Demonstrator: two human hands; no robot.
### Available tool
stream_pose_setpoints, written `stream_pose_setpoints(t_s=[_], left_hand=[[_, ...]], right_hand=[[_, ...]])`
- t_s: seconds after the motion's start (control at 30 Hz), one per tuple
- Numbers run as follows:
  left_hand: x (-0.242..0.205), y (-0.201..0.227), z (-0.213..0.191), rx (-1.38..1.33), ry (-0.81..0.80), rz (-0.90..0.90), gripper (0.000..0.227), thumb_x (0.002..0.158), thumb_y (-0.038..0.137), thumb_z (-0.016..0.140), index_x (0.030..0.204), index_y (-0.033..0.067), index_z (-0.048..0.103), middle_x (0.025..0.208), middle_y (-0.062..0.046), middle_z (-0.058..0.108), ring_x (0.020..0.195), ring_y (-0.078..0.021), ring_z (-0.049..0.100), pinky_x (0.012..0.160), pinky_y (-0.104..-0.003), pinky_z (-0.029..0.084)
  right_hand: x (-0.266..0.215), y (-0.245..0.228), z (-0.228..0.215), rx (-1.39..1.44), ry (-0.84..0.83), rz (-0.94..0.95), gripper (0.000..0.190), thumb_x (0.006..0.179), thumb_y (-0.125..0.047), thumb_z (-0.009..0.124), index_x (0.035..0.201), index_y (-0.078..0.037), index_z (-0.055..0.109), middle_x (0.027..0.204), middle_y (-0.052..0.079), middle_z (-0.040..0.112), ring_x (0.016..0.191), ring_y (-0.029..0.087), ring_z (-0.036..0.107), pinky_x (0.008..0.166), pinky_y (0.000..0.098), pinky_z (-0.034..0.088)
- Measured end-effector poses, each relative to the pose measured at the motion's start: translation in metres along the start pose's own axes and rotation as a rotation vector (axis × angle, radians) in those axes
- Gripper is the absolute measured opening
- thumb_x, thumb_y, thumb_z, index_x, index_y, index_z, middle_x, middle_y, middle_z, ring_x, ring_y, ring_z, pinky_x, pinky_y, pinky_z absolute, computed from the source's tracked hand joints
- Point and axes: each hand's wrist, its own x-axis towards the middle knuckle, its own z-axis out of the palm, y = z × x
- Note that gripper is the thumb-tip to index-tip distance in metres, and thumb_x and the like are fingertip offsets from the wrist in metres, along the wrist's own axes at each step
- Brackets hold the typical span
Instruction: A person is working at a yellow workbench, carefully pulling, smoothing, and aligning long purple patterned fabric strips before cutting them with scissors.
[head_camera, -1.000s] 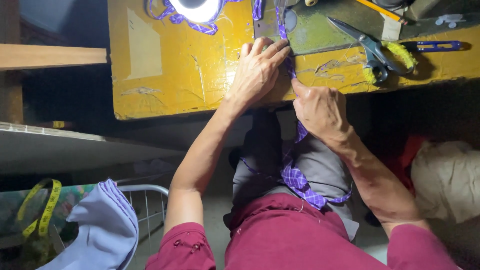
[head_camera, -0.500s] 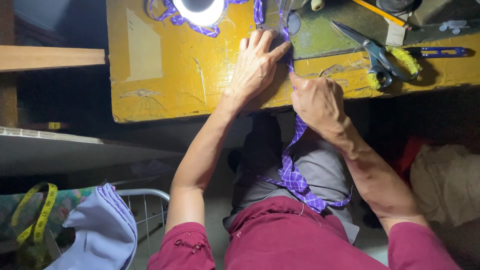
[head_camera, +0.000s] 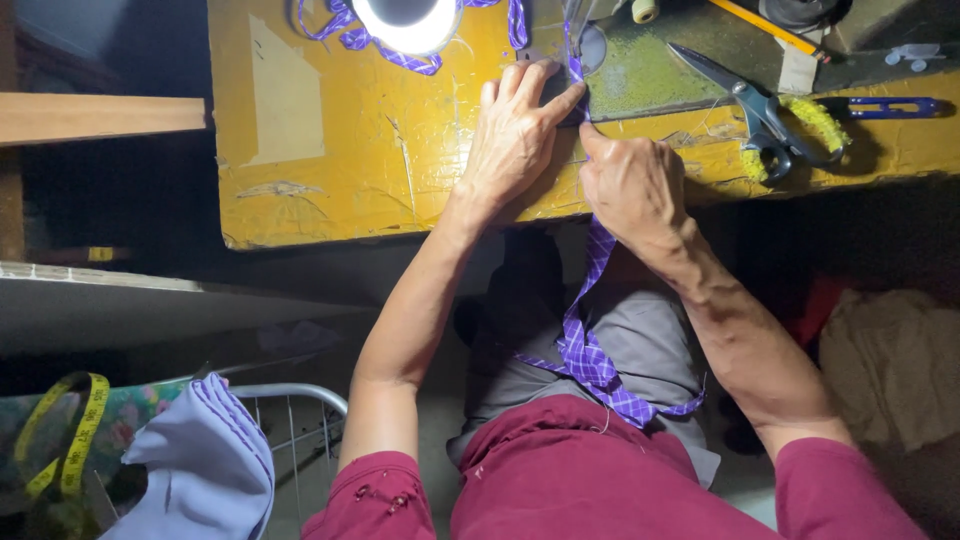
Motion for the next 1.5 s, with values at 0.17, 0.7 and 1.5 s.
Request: stream_pose_setpoints(t_s=[0.17,0.7,1.5], left_hand=[[-0.001,0.001,-0.002,-0.015,0.006,-0.022,0.042,0.094,0.007,0.056,0.133,0.0196,0.067,0.131,-0.015,0.056,0.117,-0.0338,0.051,0.081,-0.048,0.045],[-0.005,0.003,0.000,-0.053,0.153,-0.182,0.041,0.092,0.001,0.055,0.133,0.0090,0.057,0.132,-0.013,0.058,0.107,-0.0307,0.057,0.078,-0.044,0.048],[-0.001,0.018,-0.039,-0.186,0.106,0.088,0.023,0.100,0.015,0.059,0.120,0.0126,0.072,0.111,-0.013,0.057,0.096,-0.0292,0.052,0.075,-0.044,0.040]], right_hand=[[0.006,0.002,0.006,-0.028,0.036,-0.007,0.044,0.086,-0.013,0.057,0.127,-0.010,0.073,0.058,0.021,0.064,0.054,0.046,0.065,0.049,0.0559,0.049],[0.037,0.003,0.012,0.011,0.061,-0.056,0.042,0.092,-0.006,0.058,0.131,0.002,0.073,0.046,0.014,0.054,0.037,0.027,0.054,0.035,0.0441,0.045],[-0.055,0.008,-0.027,0.322,0.114,0.064,0.052,0.095,-0.004,0.053,0.143,-0.003,0.070,0.054,0.002,0.056,0.042,0.015,0.040,0.041,0.0365,0.038]])
